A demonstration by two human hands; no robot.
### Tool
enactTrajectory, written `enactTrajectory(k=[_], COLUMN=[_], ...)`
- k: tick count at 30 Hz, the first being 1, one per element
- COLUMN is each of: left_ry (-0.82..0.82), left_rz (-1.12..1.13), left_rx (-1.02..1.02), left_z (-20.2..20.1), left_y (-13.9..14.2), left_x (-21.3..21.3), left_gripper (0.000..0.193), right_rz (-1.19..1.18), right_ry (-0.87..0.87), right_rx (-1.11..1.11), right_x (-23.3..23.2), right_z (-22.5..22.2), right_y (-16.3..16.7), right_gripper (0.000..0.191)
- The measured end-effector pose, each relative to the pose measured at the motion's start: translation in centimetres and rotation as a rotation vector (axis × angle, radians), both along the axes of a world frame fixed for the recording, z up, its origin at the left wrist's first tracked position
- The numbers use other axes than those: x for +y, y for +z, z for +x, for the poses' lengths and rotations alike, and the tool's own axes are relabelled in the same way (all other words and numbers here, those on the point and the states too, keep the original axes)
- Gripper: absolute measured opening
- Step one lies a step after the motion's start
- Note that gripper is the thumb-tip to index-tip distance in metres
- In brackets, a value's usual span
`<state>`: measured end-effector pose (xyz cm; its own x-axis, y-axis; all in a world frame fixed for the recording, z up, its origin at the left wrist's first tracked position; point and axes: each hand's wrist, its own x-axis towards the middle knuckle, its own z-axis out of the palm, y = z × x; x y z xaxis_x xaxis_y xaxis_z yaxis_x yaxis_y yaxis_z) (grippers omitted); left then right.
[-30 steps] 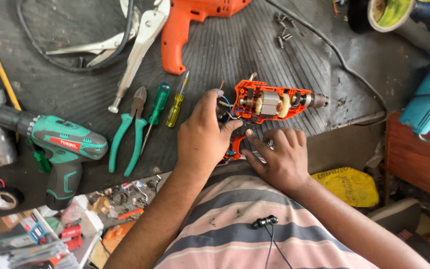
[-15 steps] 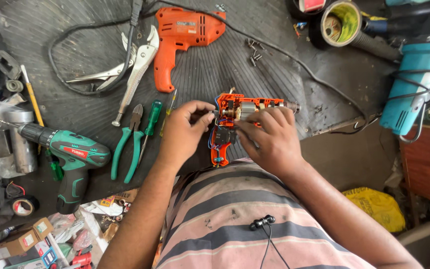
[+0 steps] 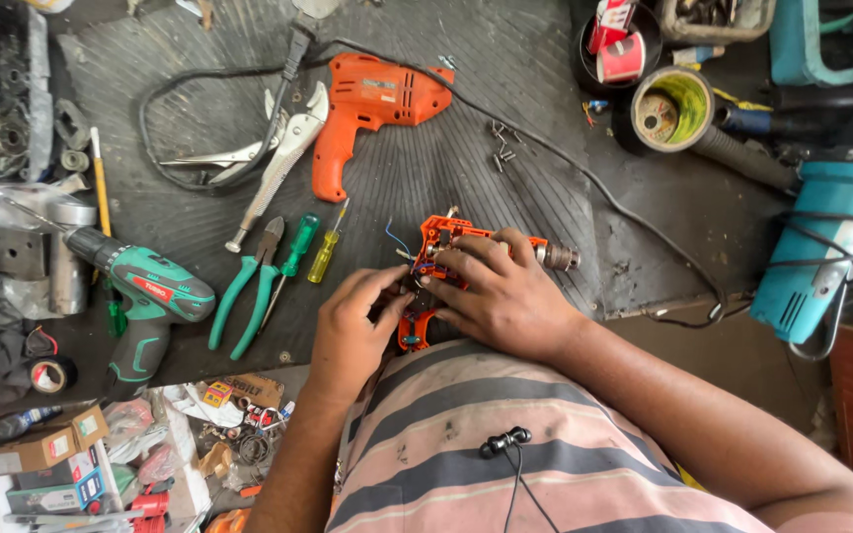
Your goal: The person repairs a disassembled orange power drill on a cluttered workbench, handling its open housing, motor and wires. They use pliers to work on the wiring, manipulate small internal components by hand, and reposition the drill body while working on its parts.
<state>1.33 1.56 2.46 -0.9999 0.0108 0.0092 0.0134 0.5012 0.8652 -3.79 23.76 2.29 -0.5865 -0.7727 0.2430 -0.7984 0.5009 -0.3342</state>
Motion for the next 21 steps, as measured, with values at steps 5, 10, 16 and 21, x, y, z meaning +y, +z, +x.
enactTrajectory(k=[5,10,16,21], left_ry=[-0.019,-0.136,-0.075,-0.196], left_rz=[-0.038,0.015,-0.123,-0.149], left_rx=[0.177,0.256,0.017,0.099], left_z=[-0.2,-1.6,-2.7,-2.2], left_y=[0.0,-1.2,-1.5,0.0], left_x=[0.3,0.7,1.9,1.4], left_gripper=[0.027,0.026,0.023,0.033], right_rz=[0.012,0.059,-0.051,-0.155], right_ry=[-0.001,-0.002,0.013,-0.101], right_rx=[0.013,-0.051,-0.101,-0.143], right_x=[-0.2,-0.4,1.5,3.1], right_z=[-0.4,-0.5,-0.7,-0.9], right_y=[0.2,0.6,1.4,1.5], right_gripper=[0.043,0.045,0.025,0.023])
